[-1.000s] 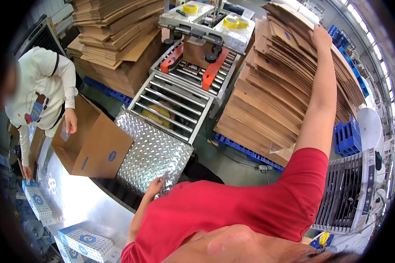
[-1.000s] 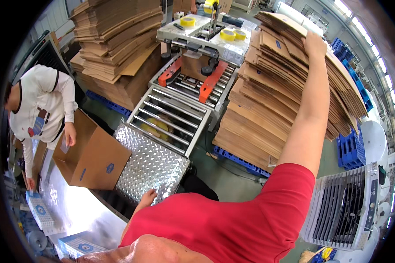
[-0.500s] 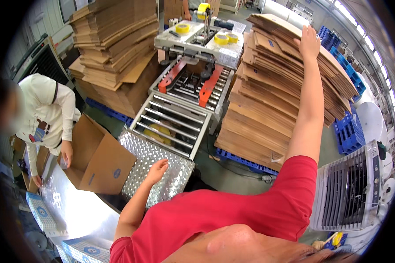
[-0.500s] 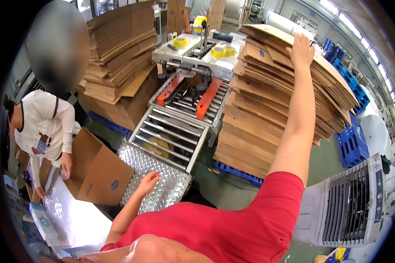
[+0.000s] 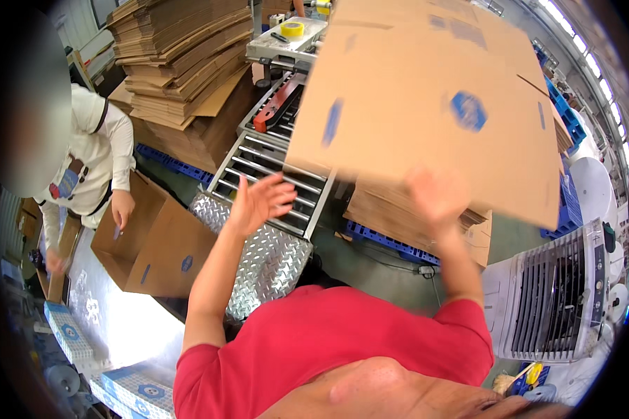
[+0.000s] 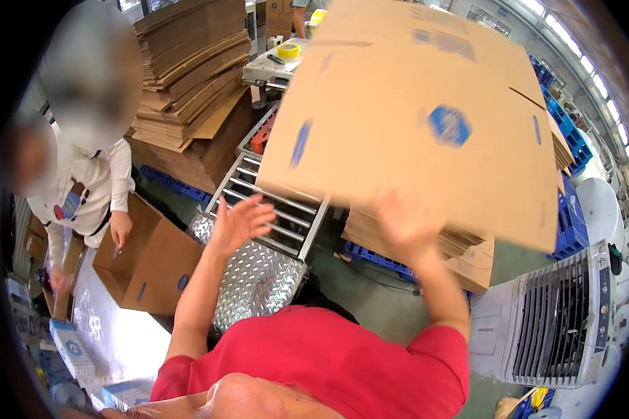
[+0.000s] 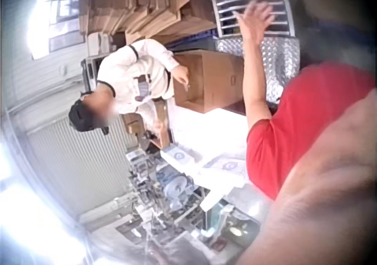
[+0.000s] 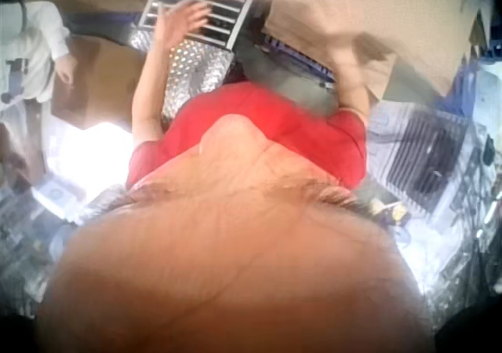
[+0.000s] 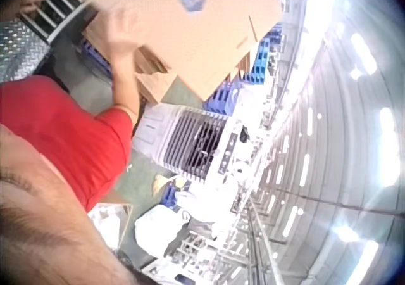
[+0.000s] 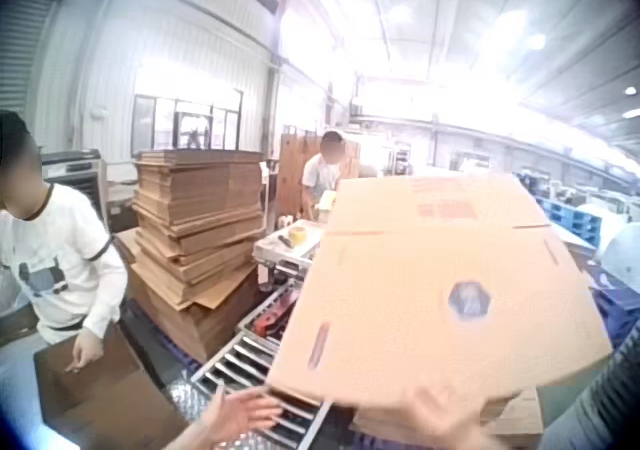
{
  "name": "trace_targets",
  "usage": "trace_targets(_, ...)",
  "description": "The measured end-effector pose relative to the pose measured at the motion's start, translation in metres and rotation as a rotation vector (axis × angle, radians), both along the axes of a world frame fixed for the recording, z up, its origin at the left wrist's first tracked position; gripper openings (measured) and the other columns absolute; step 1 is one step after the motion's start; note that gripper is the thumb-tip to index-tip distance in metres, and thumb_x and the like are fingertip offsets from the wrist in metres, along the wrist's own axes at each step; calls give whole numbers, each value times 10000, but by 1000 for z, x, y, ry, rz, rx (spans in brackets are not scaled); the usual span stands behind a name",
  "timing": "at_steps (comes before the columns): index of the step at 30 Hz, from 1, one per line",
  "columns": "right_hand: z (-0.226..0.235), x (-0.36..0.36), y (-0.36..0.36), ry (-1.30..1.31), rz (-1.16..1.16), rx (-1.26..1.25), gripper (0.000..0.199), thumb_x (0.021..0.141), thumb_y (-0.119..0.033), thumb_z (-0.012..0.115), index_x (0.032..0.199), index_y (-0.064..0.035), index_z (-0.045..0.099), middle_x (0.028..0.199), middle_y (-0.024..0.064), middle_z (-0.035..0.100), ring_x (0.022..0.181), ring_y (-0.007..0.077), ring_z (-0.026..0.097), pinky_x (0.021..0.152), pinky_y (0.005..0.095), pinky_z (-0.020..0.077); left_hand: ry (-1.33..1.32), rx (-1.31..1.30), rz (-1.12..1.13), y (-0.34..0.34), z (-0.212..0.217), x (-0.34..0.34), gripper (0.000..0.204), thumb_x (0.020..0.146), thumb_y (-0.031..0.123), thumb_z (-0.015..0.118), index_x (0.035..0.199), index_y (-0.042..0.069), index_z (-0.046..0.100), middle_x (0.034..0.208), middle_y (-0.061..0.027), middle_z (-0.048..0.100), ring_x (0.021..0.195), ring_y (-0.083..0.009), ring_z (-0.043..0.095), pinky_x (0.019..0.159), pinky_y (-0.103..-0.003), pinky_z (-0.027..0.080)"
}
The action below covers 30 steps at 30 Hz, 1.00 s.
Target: The person packs small blue and white product boxes into a larger brown cardboard shipping box. They repeatedly pick up the small boxes from a metal table, place them into the shipping box, and then close the flaps of the shipping box. The process is repeated multiple times throughout the clip.
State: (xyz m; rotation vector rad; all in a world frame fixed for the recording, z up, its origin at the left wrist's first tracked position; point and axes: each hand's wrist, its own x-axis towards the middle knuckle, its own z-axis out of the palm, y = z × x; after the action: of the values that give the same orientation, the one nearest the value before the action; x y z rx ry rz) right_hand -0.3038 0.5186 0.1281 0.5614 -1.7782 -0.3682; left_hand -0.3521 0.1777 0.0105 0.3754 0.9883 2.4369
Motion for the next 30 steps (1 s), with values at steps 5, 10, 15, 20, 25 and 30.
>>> trace_targets(5,-109,85,-66,-781,259,-236,421,717,-286,703,1100,-136,614,1246,73,515,1153,224,470,964,430,344,-11,-272,526,-53,-43,-10,271,920,132,535,1153,-7,534,1095,-79,625,954,-169,610,832,-313,495)
trace_targets(10,-148,44,-78,-963,255,-299,574,753,-270,680,1280,-131,501,1415,133,358,1306,296,334,1065,515,242,132,-528,972,-209,-35,138,250,921,100,528,1153,6,530,1097,-85,623,984,-164,601,850,-296,487)
trace_targets(15,-159,-25,-135,-1259,800,-110,576,694,-205,728,1227,-96,540,1330,125,470,1233,313,441,1013,468,345,182,-1174,1081,-182,71,225,158,895,62,548,1026,-25,556,934,-102,653,877,-125,615,743,-264,494)
trace_targets(20,-72,-111,-228,-815,974,-49,686,650,-299,763,1264,-126,509,1349,94,441,1259,270,402,1044,451,287,205,-2117,622,-95,58,178,145,859,139,557,934,27,503,809,-225,585,799,-364,608,653,-424,470)
trace_targets(25,-97,-145,-227,-970,1103,239,745,632,-395,756,1287,-163,487,1397,38,409,1299,242,361,1067,445,226,-89,-1721,577,-95,66,169,385,917,247,448,1270,95,444,1074,-223,592,1062,-381,535,921,-416,404)
trace_targets(30,-111,-155,-184,-1010,1420,181,374,688,-440,694,866,-122,612,967,30,571,1022,233,477,923,415,267,-257,-2040,441,-103,66,177,315,852,335,566,1037,84,612,924,-189,634,922,-358,588,792,-414,466)
